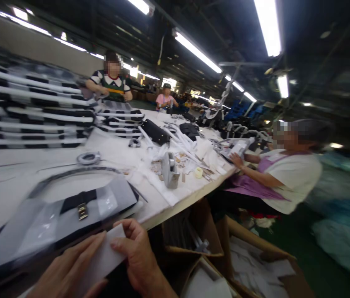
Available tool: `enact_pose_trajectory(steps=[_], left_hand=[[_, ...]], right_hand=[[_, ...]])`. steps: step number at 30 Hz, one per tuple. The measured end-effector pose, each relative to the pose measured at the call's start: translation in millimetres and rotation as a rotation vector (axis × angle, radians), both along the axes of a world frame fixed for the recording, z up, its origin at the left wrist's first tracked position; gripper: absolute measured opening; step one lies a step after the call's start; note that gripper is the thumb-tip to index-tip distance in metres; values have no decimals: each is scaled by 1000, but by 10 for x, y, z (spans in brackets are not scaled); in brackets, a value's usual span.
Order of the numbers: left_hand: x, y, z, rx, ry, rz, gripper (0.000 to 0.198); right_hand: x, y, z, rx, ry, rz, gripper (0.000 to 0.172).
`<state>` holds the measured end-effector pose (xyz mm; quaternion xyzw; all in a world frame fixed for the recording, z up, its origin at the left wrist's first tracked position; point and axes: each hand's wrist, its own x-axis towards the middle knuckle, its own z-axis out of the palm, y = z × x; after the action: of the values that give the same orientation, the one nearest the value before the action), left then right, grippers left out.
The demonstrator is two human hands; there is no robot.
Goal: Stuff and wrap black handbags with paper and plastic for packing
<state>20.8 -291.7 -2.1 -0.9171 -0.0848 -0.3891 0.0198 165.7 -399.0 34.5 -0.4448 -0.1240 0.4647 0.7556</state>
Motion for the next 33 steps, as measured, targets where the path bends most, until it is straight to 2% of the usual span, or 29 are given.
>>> enact_pose_trajectory(steps=[4,8,11,15,18,21,24,26,30,33], left_hand=[[-91,-90,279,-69,81,70,60],[-268,47,499,-110,103,110,52],[-458,308,678,-110,107,206,45],[-627,675,915,-35,201,384,44],[-599,834,1076,50,313,461,42],[-450,871,1203,90,432,449,43],[-262,825,1263,76,516,408,45],[-155,784,1258,48,543,378,45],[-2,748,1167,-39,544,338,42],[72,765,1066,-125,553,343,42]], right_hand=[[9,17,19,11,-27,110,45],[135,122,172,-33,-228,189,42],[312,277,310,-102,-461,106,38],[544,587,433,-243,-929,45,26],[665,851,482,-437,-1240,76,26],[742,1073,501,-581,-1404,181,27],[776,1207,513,-620,-1445,272,28],[779,1253,538,-655,-1383,324,33],[776,1316,637,-764,-1149,443,46],[794,1376,692,-839,-1076,561,53]])
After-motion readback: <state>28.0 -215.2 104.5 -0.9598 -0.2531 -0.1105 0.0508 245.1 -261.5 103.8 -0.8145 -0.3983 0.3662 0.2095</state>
